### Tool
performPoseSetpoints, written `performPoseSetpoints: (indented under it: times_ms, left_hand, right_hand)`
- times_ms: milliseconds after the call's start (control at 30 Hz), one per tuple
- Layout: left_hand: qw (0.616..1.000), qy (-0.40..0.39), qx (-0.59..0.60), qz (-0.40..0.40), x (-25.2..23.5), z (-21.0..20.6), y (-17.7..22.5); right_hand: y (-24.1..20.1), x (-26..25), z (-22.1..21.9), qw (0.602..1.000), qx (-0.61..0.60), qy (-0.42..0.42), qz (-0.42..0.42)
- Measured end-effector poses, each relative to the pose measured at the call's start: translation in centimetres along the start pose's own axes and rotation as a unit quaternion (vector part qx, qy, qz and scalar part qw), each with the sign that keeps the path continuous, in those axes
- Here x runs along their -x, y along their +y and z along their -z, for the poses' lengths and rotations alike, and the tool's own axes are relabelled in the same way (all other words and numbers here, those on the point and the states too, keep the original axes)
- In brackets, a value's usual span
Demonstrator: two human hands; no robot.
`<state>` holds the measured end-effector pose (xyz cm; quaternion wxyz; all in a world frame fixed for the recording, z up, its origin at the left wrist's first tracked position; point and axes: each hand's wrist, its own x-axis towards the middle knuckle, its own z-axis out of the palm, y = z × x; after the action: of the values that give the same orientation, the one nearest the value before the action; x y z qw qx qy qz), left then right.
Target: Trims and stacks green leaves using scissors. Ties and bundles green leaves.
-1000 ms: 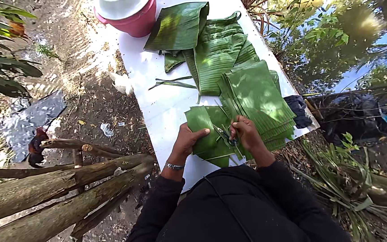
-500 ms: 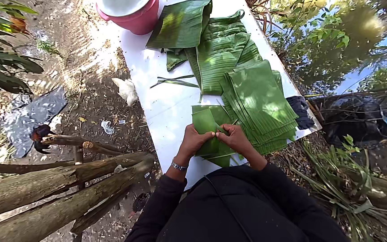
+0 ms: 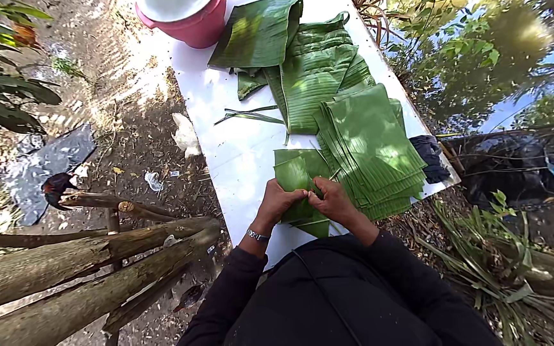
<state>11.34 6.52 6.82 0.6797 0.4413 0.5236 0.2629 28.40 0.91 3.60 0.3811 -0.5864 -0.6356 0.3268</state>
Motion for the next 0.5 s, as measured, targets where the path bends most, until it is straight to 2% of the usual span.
performPoseSetpoints:
  times_ms: [500]
  left_hand:
    - [0.999,-0.018,0.037,0.033,-0.13,0.14,-0.35]
  right_hand:
    - [-0.1,-0.01,0.13,0.996,-0.038,-0.06,-0.045]
